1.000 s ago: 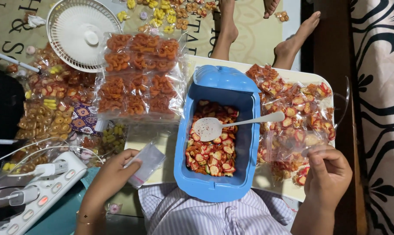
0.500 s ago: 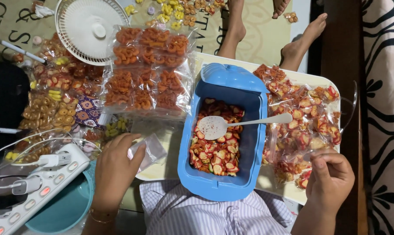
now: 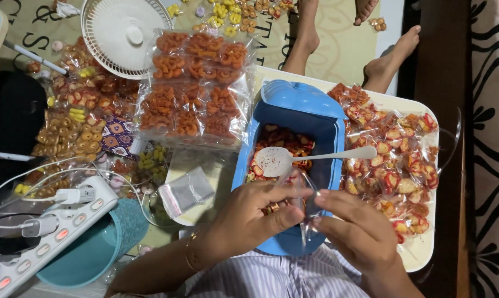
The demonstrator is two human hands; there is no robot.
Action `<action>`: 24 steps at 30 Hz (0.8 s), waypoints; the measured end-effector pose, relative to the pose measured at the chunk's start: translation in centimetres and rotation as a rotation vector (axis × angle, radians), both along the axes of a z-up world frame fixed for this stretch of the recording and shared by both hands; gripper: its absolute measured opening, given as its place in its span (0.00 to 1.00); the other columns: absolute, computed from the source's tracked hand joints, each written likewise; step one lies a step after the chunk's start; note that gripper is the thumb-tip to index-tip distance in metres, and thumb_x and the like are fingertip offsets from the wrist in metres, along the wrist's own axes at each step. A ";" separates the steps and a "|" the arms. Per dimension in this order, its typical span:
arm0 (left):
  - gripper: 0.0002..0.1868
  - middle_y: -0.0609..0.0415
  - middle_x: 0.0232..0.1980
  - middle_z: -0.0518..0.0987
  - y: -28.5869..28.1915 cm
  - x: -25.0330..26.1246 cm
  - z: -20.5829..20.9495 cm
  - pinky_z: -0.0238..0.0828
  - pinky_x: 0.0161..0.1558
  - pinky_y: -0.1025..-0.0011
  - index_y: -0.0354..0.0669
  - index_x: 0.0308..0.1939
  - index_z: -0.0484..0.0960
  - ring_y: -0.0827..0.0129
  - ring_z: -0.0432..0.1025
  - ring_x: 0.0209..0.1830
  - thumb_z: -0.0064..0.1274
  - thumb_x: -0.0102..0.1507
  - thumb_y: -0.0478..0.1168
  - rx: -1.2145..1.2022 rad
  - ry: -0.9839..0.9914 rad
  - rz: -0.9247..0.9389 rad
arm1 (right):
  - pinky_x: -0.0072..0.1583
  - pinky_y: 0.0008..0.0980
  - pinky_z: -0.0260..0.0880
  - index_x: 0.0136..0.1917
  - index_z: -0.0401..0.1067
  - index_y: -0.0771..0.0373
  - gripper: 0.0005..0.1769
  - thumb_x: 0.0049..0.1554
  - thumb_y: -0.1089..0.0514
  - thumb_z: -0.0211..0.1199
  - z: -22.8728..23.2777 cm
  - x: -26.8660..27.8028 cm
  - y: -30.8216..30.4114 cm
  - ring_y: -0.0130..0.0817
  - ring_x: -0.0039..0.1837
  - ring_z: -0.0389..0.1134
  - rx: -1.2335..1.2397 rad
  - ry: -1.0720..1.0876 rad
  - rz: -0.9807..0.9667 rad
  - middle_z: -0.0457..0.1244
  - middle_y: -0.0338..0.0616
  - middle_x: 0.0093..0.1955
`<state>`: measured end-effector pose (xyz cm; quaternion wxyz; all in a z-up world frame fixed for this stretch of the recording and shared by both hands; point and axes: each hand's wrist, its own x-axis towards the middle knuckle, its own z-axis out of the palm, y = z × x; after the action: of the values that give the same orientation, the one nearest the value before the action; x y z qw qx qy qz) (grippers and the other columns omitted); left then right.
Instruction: Manually filling small plastic bags with snack pieces using hands and a spoon.
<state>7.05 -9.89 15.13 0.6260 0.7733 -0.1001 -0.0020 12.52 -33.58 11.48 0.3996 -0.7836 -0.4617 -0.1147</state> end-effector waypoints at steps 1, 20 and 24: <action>0.38 0.52 0.35 0.84 -0.1 -0.1 -0.3 0.71 0.34 0.71 0.34 0.53 0.84 0.68 0.75 0.30 0.36 0.66 0.66 0.000 0.003 0.001 | 0.64 0.40 0.78 0.41 0.79 0.60 0.06 0.49 0.57 0.71 0.4 0.1 0.4 0.44 0.61 0.74 0.000 0.003 0.001 0.71 0.47 0.56; 0.09 0.53 0.42 0.89 -0.4 0.1 -1.7 0.77 0.37 0.76 0.39 0.40 0.88 0.71 0.82 0.37 0.55 0.62 0.38 0.045 -0.062 0.208 | 0.63 0.43 0.74 0.42 0.78 0.61 0.12 0.45 0.55 0.74 -0.1 -0.7 0.3 0.44 0.59 0.72 0.002 0.151 -0.065 0.70 0.48 0.54; 0.06 0.57 0.39 0.89 -0.6 0.1 -2.3 0.77 0.37 0.76 0.41 0.36 0.89 0.72 0.80 0.33 0.61 0.58 0.38 0.068 -0.068 0.201 | 0.71 0.37 0.72 0.58 0.70 0.64 0.19 0.52 0.65 0.68 -2.3 -1.0 -0.3 0.40 0.67 0.69 0.279 0.510 -0.230 0.65 0.51 0.64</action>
<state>7.15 -10.51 12.82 0.5926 0.8000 -0.0429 0.0836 11.55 -33.90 9.18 0.5905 -0.7719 -0.2348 -0.0212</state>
